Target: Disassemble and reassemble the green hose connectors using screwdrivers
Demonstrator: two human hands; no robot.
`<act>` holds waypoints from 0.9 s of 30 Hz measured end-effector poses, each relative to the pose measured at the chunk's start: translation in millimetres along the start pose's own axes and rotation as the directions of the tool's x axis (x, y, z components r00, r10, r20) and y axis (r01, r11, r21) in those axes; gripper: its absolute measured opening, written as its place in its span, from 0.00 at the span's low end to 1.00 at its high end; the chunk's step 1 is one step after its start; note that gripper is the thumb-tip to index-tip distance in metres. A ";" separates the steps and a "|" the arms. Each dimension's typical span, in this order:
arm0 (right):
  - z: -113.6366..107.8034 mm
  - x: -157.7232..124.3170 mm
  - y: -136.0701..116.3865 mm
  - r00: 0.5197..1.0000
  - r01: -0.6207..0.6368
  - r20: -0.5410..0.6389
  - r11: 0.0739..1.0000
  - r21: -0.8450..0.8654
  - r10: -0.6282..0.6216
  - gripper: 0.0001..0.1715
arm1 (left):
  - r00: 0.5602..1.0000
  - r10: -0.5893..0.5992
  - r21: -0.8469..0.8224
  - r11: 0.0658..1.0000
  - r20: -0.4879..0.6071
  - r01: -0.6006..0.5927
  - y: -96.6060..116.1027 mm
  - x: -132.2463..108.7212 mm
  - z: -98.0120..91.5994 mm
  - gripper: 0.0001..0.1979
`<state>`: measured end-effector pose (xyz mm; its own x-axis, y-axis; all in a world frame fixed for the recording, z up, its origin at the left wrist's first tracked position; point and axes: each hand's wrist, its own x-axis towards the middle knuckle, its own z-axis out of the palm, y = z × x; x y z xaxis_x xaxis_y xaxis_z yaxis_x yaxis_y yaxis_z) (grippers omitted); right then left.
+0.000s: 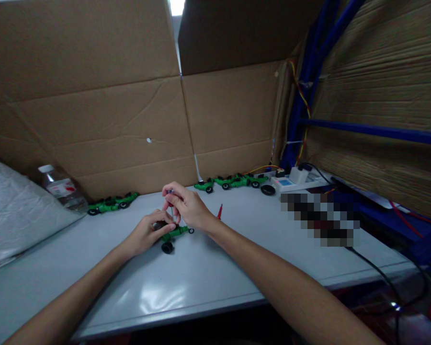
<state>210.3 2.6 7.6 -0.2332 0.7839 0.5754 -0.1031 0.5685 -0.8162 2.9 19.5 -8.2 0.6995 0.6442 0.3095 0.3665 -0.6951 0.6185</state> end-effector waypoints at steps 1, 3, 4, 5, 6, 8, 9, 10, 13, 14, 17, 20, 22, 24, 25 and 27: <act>0.0 0.1 -0.5 1.000 0.002 0.003 1.000 -0.023 -0.002 0.14 | 1.000 0.003 0.001 1.000 -0.004 -0.003 -0.5 -0.4 0.4 0.13; 0.9 0.1 -3.2 1.000 0.004 0.012 0.997 -0.083 -0.003 0.13 | 1.000 0.007 -0.002 1.000 -0.011 -0.007 -1.6 -1.4 1.4 0.13; 1.6 0.0 -5.3 1.000 0.003 0.012 0.993 -0.118 -0.002 0.12 | 1.000 0.007 -0.004 1.000 -0.014 -0.007 -2.1 -1.8 1.8 0.13; 2.5 -0.1 -7.7 1.000 0.002 0.010 0.988 -0.154 -0.001 0.11 | 1.000 0.007 -0.005 1.000 -0.016 -0.007 -2.6 -2.1 2.2 0.13; 3.4 -0.2 -10.1 1.000 0.003 0.006 0.982 -0.189 -0.002 0.10 | 1.000 0.006 -0.003 1.000 -0.015 -0.006 -2.9 -2.3 2.4 0.13; 5.6 -0.6 -14.6 1.000 0.011 0.001 0.968 -0.251 -0.011 0.09 | 1.000 0.002 0.007 1.000 -0.011 -0.002 -3.3 -2.5 2.7 0.13; 7.0 -0.9 -16.5 1.000 0.019 -0.001 0.960 -0.279 -0.020 0.08 | 1.000 0.000 0.012 1.000 -0.010 0.000 -3.4 -2.6 2.9 0.14; 8.6 -1.3 -18.1 0.999 0.029 -0.007 0.951 -0.307 -0.033 0.08 | 1.000 -0.002 0.016 1.000 -0.011 0.002 -3.4 -2.7 3.1 0.14; 14.1 -2.8 -20.9 0.995 0.059 -0.050 0.911 -0.407 -0.086 0.07 | 0.999 0.002 0.015 1.000 -0.034 -0.002 -2.6 -3.5 4.3 0.14; 15.8 -3.5 -21.2 0.992 0.065 -0.066 0.893 -0.445 -0.105 0.07 | 0.999 0.008 0.010 1.000 -0.038 -0.008 -2.0 -3.8 4.8 0.14; 17.8 -5.9 -20.2 0.984 0.069 -0.104 0.848 -0.526 -0.145 0.10 | 0.999 0.031 -0.005 1.000 -0.027 -0.031 0.8 -4.2 4.9 0.13; 14.5 -9.1 -16.1 0.980 0.027 -0.157 0.870 -0.492 -0.120 0.15 | 0.999 0.048 0.018 0.999 -0.016 -0.048 3.2 -4.2 2.4 0.12; 11.3 -11.4 -11.4 0.979 -0.015 -0.190 0.913 -0.407 -0.069 0.17 | 0.998 0.052 0.050 0.997 -0.022 -0.051 3.1 -4.3 -0.1 0.12; 8.9 -13.3 -4.9 0.972 -0.052 -0.232 0.952 -0.303 -0.021 0.18 | 0.998 0.049 0.079 0.996 -0.034 -0.046 1.0 -4.6 -2.6 0.11; 8.1 -14.0 -1.3 0.966 -0.068 -0.257 0.963 -0.260 -0.001 0.18 | 0.998 0.045 0.097 0.994 -0.041 -0.040 -0.7 -4.7 -3.9 0.11; 6.7 -14.7 5.8 0.954 -0.097 -0.298 0.972 -0.215 0.029 0.20 | 0.997 0.031 0.146 0.989 -0.072 -0.021 -5.3 -4.7 -6.2 0.11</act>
<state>206.7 -7.3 -6.0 0.0628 0.8388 0.5407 0.1305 0.5302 -0.8377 -6.1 22.1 -8.5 0.6649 0.6433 0.3796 0.4375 -0.7473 0.5000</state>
